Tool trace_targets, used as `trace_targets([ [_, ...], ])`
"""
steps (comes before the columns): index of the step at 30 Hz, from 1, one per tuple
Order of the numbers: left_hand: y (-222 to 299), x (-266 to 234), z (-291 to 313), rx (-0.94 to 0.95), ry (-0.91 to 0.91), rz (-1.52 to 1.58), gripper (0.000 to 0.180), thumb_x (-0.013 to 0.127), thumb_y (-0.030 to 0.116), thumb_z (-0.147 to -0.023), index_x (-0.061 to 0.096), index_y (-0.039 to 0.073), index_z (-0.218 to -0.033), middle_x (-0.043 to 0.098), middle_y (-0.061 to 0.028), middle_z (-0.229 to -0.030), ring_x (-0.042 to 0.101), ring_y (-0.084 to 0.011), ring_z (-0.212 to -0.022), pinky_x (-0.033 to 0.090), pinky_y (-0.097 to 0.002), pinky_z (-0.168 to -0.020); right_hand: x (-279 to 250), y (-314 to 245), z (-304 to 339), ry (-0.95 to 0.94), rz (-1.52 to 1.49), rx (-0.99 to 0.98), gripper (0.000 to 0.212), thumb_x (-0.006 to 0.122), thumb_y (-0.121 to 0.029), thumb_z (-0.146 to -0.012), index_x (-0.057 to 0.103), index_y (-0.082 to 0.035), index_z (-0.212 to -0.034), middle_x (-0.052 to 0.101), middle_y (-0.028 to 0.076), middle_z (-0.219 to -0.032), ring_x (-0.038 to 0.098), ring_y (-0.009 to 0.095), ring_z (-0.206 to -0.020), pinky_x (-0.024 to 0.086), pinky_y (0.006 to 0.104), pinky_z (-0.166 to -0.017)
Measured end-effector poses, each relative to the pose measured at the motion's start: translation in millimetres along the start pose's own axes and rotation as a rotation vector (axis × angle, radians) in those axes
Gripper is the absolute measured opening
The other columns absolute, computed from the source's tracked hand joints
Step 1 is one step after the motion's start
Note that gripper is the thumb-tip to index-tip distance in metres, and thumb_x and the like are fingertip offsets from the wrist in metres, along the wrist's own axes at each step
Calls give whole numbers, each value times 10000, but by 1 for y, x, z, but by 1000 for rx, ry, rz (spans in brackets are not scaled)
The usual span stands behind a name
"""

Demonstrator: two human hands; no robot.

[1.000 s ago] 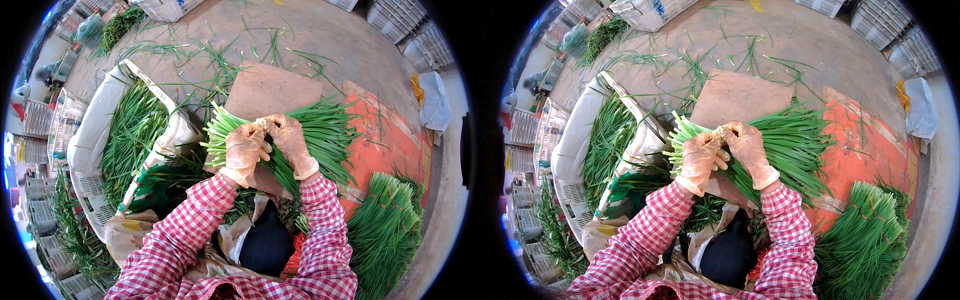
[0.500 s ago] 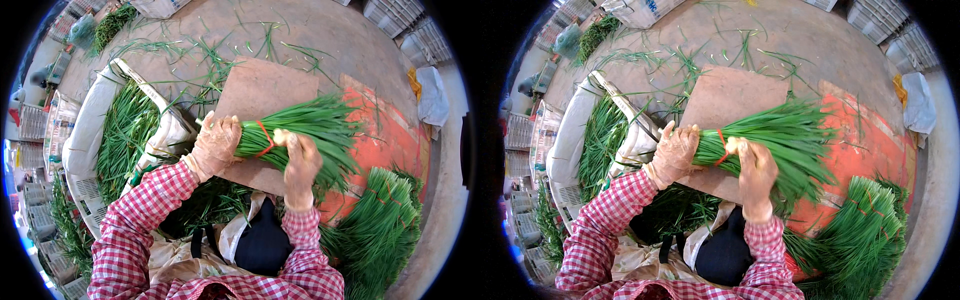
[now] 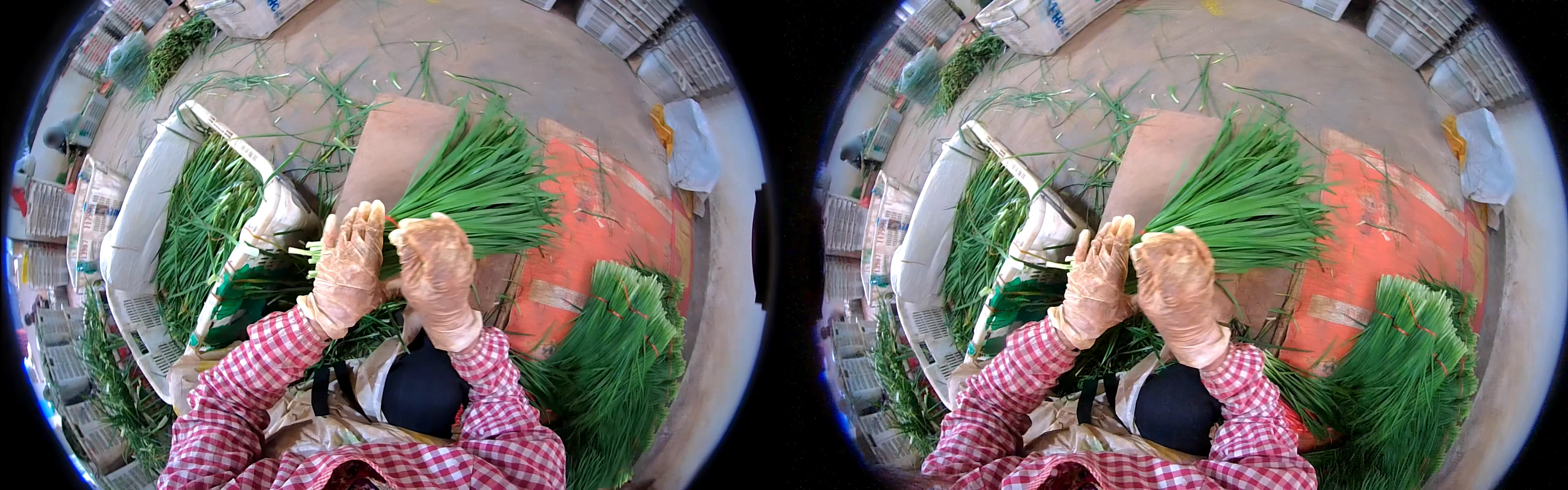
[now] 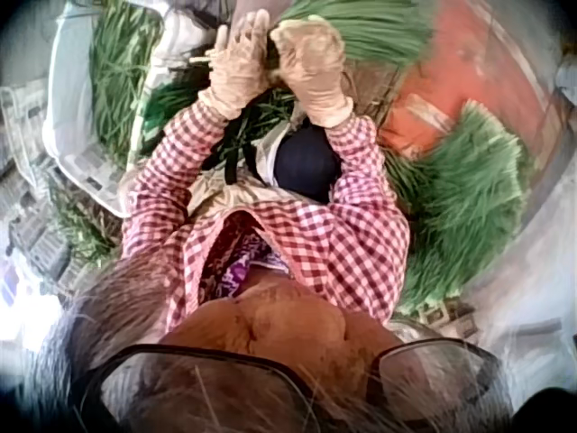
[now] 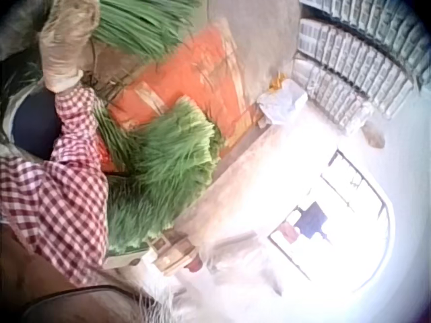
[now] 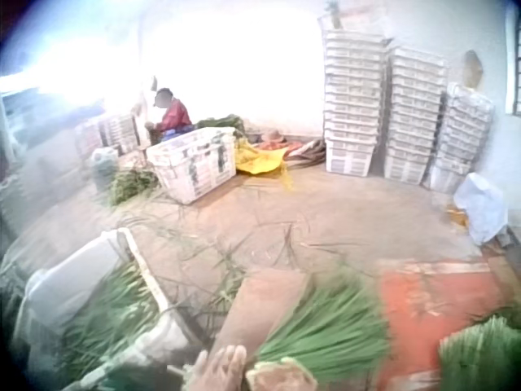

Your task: The person sorts bunches of green onions, removes loose leaves, aligns the stalks, wraps a red band around each bunch, and places the finished bundles into a plastic crate.

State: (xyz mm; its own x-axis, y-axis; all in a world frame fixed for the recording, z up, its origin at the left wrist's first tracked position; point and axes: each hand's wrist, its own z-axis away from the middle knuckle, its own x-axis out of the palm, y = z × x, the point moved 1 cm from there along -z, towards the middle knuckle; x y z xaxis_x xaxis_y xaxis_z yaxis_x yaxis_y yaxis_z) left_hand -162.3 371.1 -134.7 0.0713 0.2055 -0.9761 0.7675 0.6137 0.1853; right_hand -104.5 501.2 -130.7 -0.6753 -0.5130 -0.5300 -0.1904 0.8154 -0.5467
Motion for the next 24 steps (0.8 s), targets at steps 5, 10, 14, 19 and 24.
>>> trace_targets([
  [5, -17, 80, -2, 108, 86, 168, 504, 388, 299, -931, 375, 112, -1398, 397, -45, -1432, 353, -178, -1327, 241, -341, -1104, 52, -10, 41, -383, 825, -80, 361, 505, -221, -886, 487, -47, -1202, 508, 117, -1231, 452, 234, -1182, 269, 384, -1085],
  [10, -15, 83, -1, -26, 93, -17, 585, 454, 347, -907, 309, 119, -1426, 313, -96, -1467, 274, -241, -1366, 214, -392, -1106, 78, -19, 19, -1251, 2172, -425, 555, 380, -338, -973, 256, -53, -1433, 331, 103, -1452, 293, 225, -1345, 176, 368, -1145],
  [14, -27, 79, -23, -148, 238, -177, 521, 420, 387, -911, 392, 184, -1390, 414, -60, -1399, 366, -217, -1302, 271, -409, -1047, 41, -9, -11, -359, 165, -44, 399, 453, -289, -955, 428, -58, -1280, 497, 104, -1214, 472, 225, -1082, 343, 336, -929],
  [19, -60, 61, -56, -297, -40, 254, 421, 269, 402, -985, 498, 287, -1319, 511, -14, -1326, 434, -216, -1253, 275, -440, -1029, 10, 7, 27, -452, -525, 536, 286, 543, -262, -934, 607, -45, -1108, 668, 108, -930, 660, 211, -790, 518, 296, -653],
  [24, -70, 69, -65, -316, 4, 362, 448, 241, 445, -984, 532, 289, -1287, 491, -20, -1341, 423, -256, -1264, 253, -524, -1019, 48, 52, 55, -978, -1273, 1354, 361, 609, -284, -910, 590, 11, -1117, 656, 132, -995, 669, 226, -872, 550, 295, -659],
])
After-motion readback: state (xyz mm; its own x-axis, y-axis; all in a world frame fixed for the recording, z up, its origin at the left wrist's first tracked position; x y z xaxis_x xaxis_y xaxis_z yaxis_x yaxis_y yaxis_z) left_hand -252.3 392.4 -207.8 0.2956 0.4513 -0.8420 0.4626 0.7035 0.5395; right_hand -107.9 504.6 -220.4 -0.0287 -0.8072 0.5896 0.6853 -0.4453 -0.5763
